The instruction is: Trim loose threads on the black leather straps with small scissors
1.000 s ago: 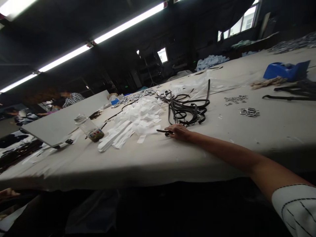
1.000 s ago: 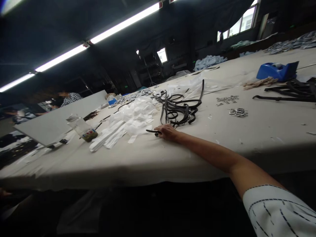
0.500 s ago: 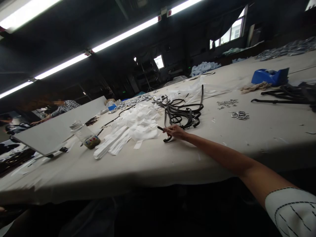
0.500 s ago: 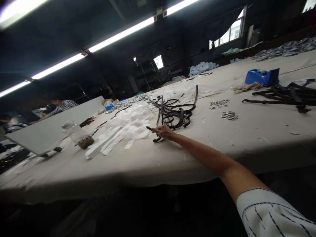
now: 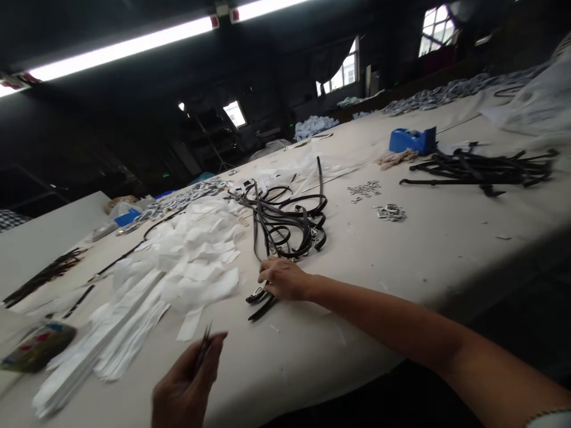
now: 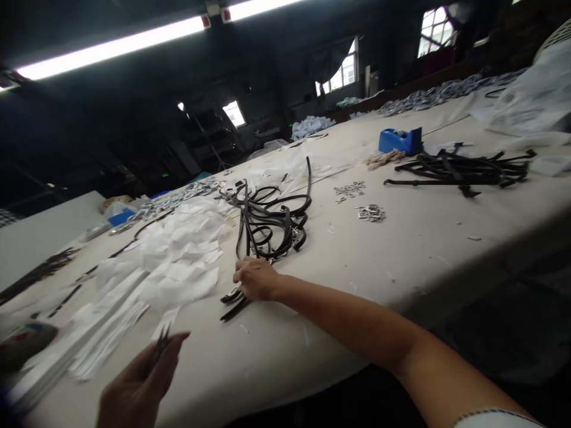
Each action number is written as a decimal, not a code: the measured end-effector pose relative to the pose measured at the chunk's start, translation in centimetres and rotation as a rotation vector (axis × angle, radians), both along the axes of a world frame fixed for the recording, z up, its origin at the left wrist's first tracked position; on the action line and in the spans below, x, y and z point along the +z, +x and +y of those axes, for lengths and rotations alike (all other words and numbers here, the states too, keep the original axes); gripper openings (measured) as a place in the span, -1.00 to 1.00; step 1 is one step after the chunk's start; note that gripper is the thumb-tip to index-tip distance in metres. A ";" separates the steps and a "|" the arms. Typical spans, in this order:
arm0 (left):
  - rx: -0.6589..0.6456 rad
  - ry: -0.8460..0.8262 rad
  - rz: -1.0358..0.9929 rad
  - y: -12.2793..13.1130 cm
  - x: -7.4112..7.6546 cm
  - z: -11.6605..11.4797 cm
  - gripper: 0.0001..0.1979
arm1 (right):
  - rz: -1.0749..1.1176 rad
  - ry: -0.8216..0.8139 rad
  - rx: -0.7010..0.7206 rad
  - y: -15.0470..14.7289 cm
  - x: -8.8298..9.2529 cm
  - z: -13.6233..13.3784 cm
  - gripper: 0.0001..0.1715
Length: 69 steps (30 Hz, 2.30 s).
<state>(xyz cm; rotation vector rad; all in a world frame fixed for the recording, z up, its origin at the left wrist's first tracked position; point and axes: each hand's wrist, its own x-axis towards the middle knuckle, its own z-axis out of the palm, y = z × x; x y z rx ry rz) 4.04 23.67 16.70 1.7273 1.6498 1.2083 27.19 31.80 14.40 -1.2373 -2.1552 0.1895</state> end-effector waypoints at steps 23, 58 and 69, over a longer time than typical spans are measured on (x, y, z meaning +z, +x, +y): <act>-0.588 -0.248 0.013 4.0 -2.5 15.0 -0.59 | -0.348 0.283 0.030 -2.2 -0.8 0.5 -0.94; -0.503 0.075 0.042 3.9 -0.8 13.3 -0.87 | -0.284 0.561 -0.071 -2.5 0.4 0.9 -0.78; -0.482 -0.210 -0.617 4.2 -0.6 13.6 -0.77 | 0.207 0.095 -0.210 -4.1 0.0 0.6 -0.87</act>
